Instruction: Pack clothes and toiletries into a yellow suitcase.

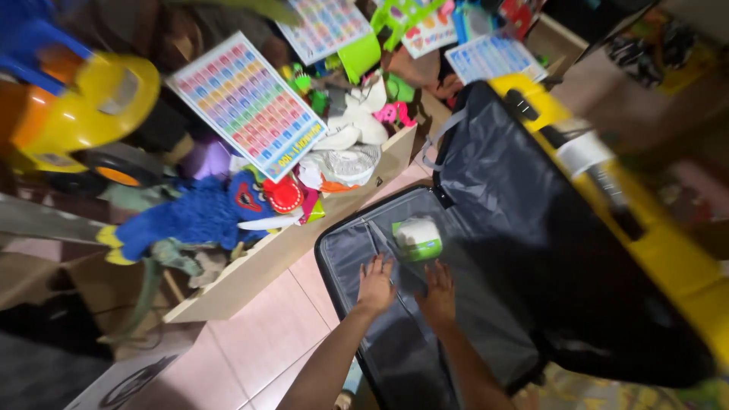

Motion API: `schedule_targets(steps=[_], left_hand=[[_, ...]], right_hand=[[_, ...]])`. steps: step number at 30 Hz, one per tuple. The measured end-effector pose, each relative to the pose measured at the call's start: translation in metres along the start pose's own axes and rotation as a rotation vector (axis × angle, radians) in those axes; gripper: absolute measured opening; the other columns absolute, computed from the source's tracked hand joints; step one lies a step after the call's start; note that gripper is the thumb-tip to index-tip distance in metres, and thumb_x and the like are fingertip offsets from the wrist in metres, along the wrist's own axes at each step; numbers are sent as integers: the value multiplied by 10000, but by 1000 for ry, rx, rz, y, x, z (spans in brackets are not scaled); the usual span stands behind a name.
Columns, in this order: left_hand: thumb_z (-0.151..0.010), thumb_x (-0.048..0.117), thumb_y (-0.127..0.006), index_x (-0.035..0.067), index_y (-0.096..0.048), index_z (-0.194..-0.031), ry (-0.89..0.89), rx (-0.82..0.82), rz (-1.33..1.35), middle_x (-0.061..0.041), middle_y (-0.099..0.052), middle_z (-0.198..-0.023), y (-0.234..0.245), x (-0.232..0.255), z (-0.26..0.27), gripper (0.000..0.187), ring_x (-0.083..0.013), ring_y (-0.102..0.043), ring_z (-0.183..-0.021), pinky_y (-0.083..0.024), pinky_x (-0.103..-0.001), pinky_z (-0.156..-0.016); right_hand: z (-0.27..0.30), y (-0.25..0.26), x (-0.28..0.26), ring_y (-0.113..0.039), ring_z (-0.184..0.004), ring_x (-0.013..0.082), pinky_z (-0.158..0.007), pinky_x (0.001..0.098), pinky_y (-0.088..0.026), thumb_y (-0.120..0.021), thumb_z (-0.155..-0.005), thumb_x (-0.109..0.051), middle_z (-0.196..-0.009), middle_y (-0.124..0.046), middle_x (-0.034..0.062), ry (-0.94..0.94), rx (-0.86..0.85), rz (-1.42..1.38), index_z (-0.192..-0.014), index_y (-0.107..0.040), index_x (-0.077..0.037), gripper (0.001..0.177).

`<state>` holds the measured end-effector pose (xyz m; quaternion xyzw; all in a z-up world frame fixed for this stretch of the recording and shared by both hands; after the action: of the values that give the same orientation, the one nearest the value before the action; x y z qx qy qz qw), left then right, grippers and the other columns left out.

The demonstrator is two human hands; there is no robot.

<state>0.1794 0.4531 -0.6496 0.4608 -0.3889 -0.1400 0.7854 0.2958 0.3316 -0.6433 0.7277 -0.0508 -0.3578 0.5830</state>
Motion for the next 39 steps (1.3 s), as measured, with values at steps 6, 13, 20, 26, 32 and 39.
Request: schedule_targets(steps=[6, 13, 20, 26, 32, 39], left_hand=[[-882, 254, -705, 82, -448, -1483, -65, -38, -41, -142, -280, -1626, -98, -56, -64, 676, -348, -206, -1540, -157, -598, -1241], [-843, 230, -733, 221, -584, -1411, -218, -177, -68, -171, -104, -1684, -140, -63, -84, 587, -366, -162, -1556, -160, -598, -1231], [-838, 298, -750, 328, -659, -1358, -138, -244, 34, -226, 65, -1737, -182, -57, -122, 529, -379, -294, -1514, -260, -481, -1266], [-844, 294, -782, 307, -557, -1446, -91, -206, 5, -216, -9, -1677, -181, -49, -122, 643, -445, -203, -1517, -195, -529, -1242], [-729, 124, -818, 179, -469, -1483, -156, -115, 78, -137, -176, -1655, -171, -42, -118, 832, -404, -297, -1468, -244, -494, -1231], [-690, 20, -789, 91, -677, -1312, -334, 192, 272, -182, -542, -1473, -167, -54, -121, 636, -400, -475, -1329, -386, -448, -1134]], right_hand=[[-10, -103, 45, -495, -1239, 405, -1016, 518, -429, -783, -805, -255, -1361, -495, 210, 48, 49, -35, -1355, -550, -31, 638], [-4, -134, 55, -630, -1067, 403, -937, 474, -524, -730, -849, -203, -1109, -647, 181, 110, 187, 9, -1151, -653, -55, 345], [-3, -168, 90, -690, -965, 466, -912, 531, -534, -612, -964, -259, -1066, -711, 257, -225, -286, 116, -1418, -477, -65, 512], [-4, -168, 84, -470, -1327, 475, -1100, 513, -377, -642, -795, -154, -1455, -480, 300, 75, 15, 104, -1410, -432, 18, 672], [-3, -175, 82, -368, -1448, 453, -1230, 501, -268, -625, -833, -143, -1526, -406, 278, -29, -148, 202, -1443, -431, 32, 664], [-12, -131, 53, -124, -1511, 505, -1246, 550, -78, -736, -816, -299, -1619, -126, 323, -91, -94, 233, -1487, -201, 84, 940]])
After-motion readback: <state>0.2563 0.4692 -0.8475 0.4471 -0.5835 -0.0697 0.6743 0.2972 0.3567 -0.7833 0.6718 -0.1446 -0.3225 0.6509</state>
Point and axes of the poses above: each hand's wrist, its own z-axis away from the middle knuckle, its own y-axis out of the back of the hand, x = y × z, the point moved 7 cm from there along -z, towards the middle knuckle
